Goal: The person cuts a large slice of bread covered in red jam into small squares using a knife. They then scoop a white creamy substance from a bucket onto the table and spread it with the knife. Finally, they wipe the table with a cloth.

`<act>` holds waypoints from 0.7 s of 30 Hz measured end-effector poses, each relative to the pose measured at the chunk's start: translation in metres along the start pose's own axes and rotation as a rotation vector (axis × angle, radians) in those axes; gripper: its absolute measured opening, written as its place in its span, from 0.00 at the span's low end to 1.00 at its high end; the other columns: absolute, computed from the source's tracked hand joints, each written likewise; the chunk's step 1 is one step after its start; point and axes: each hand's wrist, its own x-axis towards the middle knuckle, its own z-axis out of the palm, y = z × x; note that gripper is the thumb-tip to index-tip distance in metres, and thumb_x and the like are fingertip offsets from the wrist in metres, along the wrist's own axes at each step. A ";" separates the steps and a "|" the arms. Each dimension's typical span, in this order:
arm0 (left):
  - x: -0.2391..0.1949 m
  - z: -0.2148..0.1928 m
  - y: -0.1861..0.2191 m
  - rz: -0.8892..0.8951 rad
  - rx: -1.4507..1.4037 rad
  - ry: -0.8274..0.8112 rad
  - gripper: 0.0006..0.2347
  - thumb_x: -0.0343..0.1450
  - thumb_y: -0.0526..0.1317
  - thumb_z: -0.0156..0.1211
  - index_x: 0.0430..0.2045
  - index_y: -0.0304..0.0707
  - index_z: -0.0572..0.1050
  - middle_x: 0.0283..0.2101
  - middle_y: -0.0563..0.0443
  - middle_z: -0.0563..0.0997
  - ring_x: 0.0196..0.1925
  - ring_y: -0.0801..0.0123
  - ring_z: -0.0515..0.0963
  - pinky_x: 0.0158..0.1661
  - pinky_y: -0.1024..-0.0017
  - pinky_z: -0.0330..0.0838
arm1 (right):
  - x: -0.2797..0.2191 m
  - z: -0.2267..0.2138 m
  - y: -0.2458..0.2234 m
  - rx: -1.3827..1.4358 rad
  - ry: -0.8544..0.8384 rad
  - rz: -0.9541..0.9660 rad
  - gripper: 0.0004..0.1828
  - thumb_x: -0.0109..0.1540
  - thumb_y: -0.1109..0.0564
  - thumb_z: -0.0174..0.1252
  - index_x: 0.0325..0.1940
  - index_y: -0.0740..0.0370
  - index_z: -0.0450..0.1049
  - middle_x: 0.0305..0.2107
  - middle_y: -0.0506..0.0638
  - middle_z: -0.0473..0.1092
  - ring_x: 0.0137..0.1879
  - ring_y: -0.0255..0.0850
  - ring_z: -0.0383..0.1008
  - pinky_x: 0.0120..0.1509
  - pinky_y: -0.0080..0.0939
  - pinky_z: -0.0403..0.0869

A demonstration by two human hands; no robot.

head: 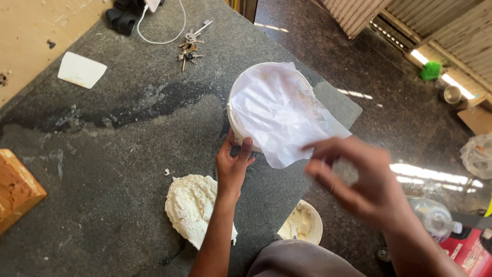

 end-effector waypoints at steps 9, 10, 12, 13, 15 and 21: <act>0.001 0.004 -0.007 0.006 -0.131 -0.024 0.40 0.65 0.61 0.62 0.69 0.35 0.59 0.59 0.41 0.73 0.59 0.48 0.80 0.51 0.52 0.81 | 0.120 0.079 0.080 -0.821 -0.274 -0.043 0.38 0.66 0.29 0.49 0.77 0.41 0.52 0.77 0.54 0.43 0.80 0.67 0.32 0.78 0.72 0.39; 0.003 0.007 -0.006 0.003 -0.175 -0.033 0.39 0.67 0.61 0.63 0.68 0.32 0.61 0.59 0.38 0.71 0.59 0.48 0.80 0.52 0.52 0.81 | 0.123 0.078 0.088 -0.772 -0.284 -0.050 0.38 0.66 0.31 0.50 0.77 0.42 0.54 0.76 0.54 0.45 0.80 0.66 0.34 0.77 0.70 0.39; -0.006 0.015 -0.006 -0.033 -0.257 -0.009 0.38 0.68 0.59 0.64 0.67 0.30 0.60 0.60 0.36 0.70 0.60 0.51 0.78 0.52 0.52 0.80 | 0.110 0.067 0.092 -0.667 -0.336 -0.055 0.37 0.65 0.34 0.52 0.76 0.43 0.59 0.75 0.54 0.48 0.81 0.64 0.37 0.75 0.66 0.41; -0.004 0.018 -0.003 -0.046 -0.283 0.010 0.38 0.67 0.57 0.64 0.67 0.32 0.57 0.61 0.36 0.69 0.61 0.54 0.77 0.52 0.53 0.80 | 0.107 0.058 0.090 -0.590 -0.347 -0.030 0.34 0.65 0.35 0.52 0.74 0.44 0.62 0.74 0.53 0.52 0.81 0.62 0.40 0.76 0.64 0.44; -0.003 0.025 0.005 -0.066 -0.340 0.056 0.38 0.66 0.54 0.66 0.66 0.31 0.57 0.60 0.34 0.70 0.59 0.55 0.78 0.51 0.53 0.81 | 0.096 0.040 0.080 -0.436 -0.372 0.020 0.30 0.65 0.38 0.53 0.70 0.46 0.68 0.72 0.50 0.59 0.81 0.57 0.46 0.79 0.60 0.50; 0.005 0.019 0.015 -0.139 -0.401 0.214 0.30 0.62 0.44 0.69 0.58 0.34 0.67 0.51 0.38 0.76 0.49 0.55 0.83 0.43 0.55 0.85 | 0.034 0.008 0.055 -0.183 0.072 -0.035 0.20 0.67 0.54 0.58 0.62 0.59 0.73 0.67 0.52 0.69 0.83 0.51 0.56 0.84 0.55 0.60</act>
